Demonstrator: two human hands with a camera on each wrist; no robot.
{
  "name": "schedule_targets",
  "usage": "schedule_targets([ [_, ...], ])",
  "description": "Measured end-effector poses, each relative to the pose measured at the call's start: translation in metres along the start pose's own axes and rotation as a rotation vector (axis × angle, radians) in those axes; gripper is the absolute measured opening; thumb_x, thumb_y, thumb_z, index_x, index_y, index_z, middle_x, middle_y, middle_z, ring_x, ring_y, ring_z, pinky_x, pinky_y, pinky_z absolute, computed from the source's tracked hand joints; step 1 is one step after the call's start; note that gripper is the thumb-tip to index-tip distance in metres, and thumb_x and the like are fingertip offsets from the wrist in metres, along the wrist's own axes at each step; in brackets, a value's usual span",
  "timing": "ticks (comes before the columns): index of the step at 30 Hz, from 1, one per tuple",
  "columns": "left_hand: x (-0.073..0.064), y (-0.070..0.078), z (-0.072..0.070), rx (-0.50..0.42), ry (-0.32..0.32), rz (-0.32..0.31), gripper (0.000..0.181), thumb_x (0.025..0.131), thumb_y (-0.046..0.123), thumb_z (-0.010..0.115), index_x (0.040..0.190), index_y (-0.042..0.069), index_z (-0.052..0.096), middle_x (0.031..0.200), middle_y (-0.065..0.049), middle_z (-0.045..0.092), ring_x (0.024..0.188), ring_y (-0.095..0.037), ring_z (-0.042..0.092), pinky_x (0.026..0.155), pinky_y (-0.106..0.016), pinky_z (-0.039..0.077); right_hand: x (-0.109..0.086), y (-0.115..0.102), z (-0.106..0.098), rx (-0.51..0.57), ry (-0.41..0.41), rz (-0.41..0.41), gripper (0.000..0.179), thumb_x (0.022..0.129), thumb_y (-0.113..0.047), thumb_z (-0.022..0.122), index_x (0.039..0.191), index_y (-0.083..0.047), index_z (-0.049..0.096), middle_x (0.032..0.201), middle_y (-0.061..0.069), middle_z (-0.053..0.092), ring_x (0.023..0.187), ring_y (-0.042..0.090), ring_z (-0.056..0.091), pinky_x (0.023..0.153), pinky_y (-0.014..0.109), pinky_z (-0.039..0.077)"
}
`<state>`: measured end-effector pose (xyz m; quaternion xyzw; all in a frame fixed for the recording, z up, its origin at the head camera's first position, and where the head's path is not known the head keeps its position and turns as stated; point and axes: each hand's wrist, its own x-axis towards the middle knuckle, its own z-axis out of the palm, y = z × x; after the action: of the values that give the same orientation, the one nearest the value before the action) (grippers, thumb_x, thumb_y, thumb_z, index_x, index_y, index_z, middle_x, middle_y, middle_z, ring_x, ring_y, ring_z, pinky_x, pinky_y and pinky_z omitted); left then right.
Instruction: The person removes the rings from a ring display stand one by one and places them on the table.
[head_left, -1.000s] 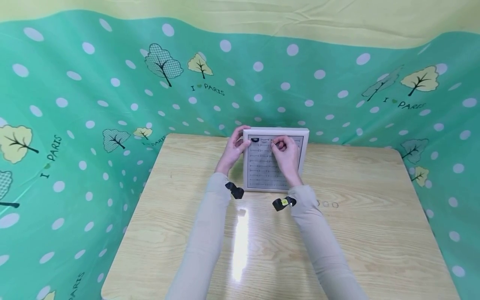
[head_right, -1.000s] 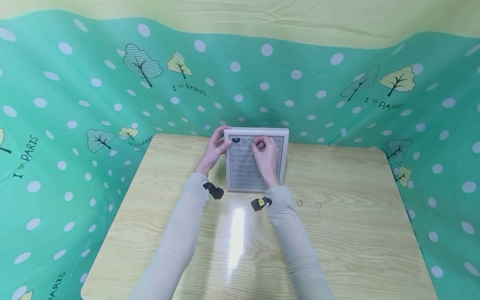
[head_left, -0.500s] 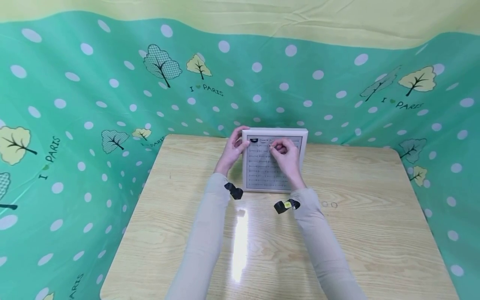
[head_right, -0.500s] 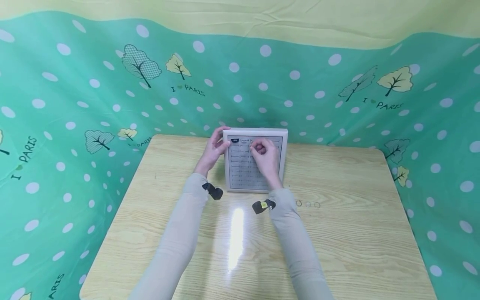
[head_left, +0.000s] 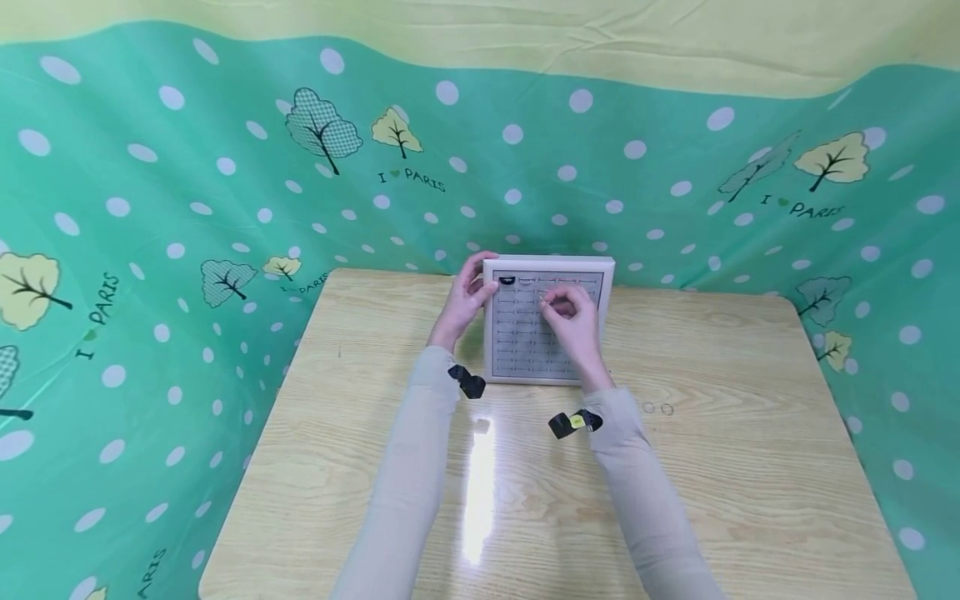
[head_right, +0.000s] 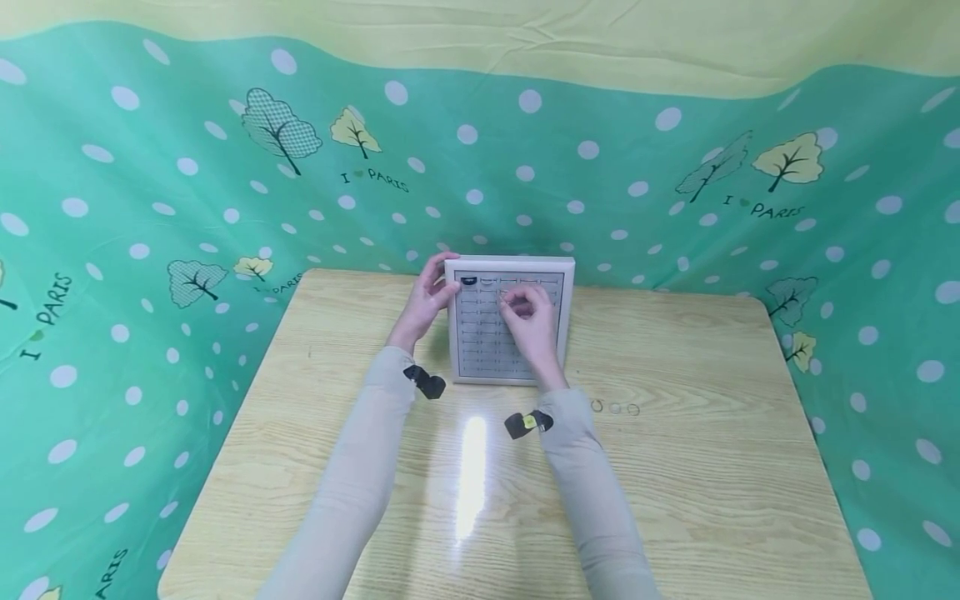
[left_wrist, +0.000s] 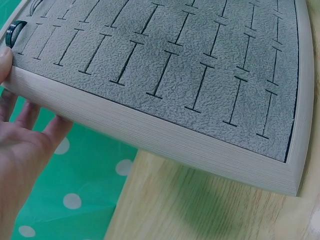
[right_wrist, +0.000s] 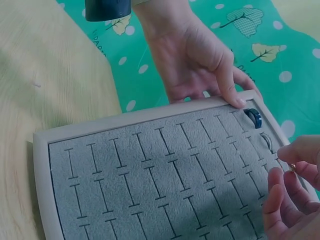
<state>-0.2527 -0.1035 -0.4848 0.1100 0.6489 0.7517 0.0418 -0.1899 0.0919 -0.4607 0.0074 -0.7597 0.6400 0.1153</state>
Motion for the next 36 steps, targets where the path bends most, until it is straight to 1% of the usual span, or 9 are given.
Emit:
schedule_targets([
  [7,0.001,-0.001,-0.001,0.0,-0.002,-0.004,0.05,0.092,-0.008,0.054,0.137,0.011,0.045,0.132,-0.017,0.049,0.116,-0.034,0.054,0.091,-0.046,0.05,-0.016,-0.025,-0.008,0.003,0.009,-0.007,0.011,0.082,0.011,0.064,0.091,0.016,0.06,0.104,0.024,0.052,0.079,0.024,0.053,0.068,0.02,0.045],
  [10,0.001,0.0,-0.001,-0.007,-0.007,-0.008,0.05,0.092,-0.009,0.054,0.138,0.01,0.044,0.133,-0.018,0.049,0.117,-0.035,0.054,0.091,-0.045,0.05,-0.018,-0.02,-0.011,0.006,0.015,-0.018,0.01,0.08,0.012,0.065,0.089,0.016,0.06,0.103,0.024,0.053,0.078,0.024,0.052,0.067,0.019,0.043],
  [12,0.0,0.001,-0.001,-0.016,-0.01,-0.011,0.05,0.092,-0.01,0.054,0.138,0.007,0.043,0.133,-0.019,0.048,0.117,-0.036,0.053,0.089,-0.045,0.051,-0.017,-0.007,-0.012,0.009,0.021,-0.029,0.01,0.08,0.011,0.066,0.088,0.015,0.061,0.103,0.023,0.054,0.078,0.021,0.052,0.067,0.018,0.043],
  [17,-0.006,0.016,0.003,-0.015,-0.01,-0.02,0.048,0.092,-0.011,0.053,0.136,0.005,0.042,0.13,-0.019,0.05,0.116,-0.036,0.054,0.086,-0.043,0.052,-0.013,0.024,-0.016,-0.019,0.018,-0.022,0.008,0.081,0.005,0.069,0.087,0.008,0.064,0.101,0.014,0.057,0.078,0.015,0.051,0.068,0.017,0.043],
  [20,-0.008,0.02,0.005,-0.024,-0.006,-0.024,0.048,0.091,-0.012,0.053,0.134,0.008,0.045,0.129,-0.019,0.051,0.115,-0.035,0.055,0.086,-0.043,0.052,-0.014,0.029,-0.019,-0.053,0.008,-0.01,0.008,0.081,0.003,0.07,0.087,0.004,0.065,0.099,0.01,0.057,0.077,0.014,0.051,0.067,0.019,0.043],
  [24,-0.008,0.02,0.005,-0.022,-0.012,-0.027,0.049,0.091,-0.012,0.053,0.135,0.007,0.044,0.129,-0.019,0.05,0.115,-0.035,0.054,0.087,-0.044,0.052,-0.02,0.028,-0.023,-0.084,-0.01,0.007,0.009,0.082,0.003,0.071,0.088,0.005,0.065,0.099,0.011,0.057,0.076,0.013,0.051,0.068,0.019,0.043],
  [27,-0.005,0.014,0.002,-0.019,-0.019,-0.026,0.051,0.092,-0.011,0.053,0.138,0.006,0.041,0.131,-0.02,0.049,0.117,-0.035,0.054,0.087,-0.043,0.052,-0.027,0.02,-0.027,-0.085,-0.025,-0.007,0.009,0.081,0.007,0.07,0.088,0.009,0.064,0.098,0.018,0.058,0.074,0.015,0.051,0.066,0.018,0.043],
  [31,0.0,0.002,-0.001,-0.026,-0.015,-0.014,0.051,0.093,-0.01,0.053,0.139,0.008,0.041,0.131,-0.019,0.049,0.116,-0.036,0.053,0.085,-0.042,0.052,-0.036,0.008,-0.031,-0.09,-0.046,-0.017,0.01,0.08,0.012,0.067,0.088,0.014,0.062,0.098,0.027,0.057,0.074,0.022,0.051,0.065,0.019,0.042],
  [36,0.001,-0.001,0.0,0.001,-0.001,-0.006,0.05,0.093,-0.007,0.054,0.138,0.012,0.043,0.13,-0.017,0.05,0.115,-0.033,0.055,0.085,-0.043,0.052,-0.045,0.008,-0.035,-0.126,-0.053,0.017,0.011,0.081,0.012,0.066,0.09,0.015,0.061,0.097,0.028,0.055,0.075,0.025,0.051,0.065,0.018,0.041],
])
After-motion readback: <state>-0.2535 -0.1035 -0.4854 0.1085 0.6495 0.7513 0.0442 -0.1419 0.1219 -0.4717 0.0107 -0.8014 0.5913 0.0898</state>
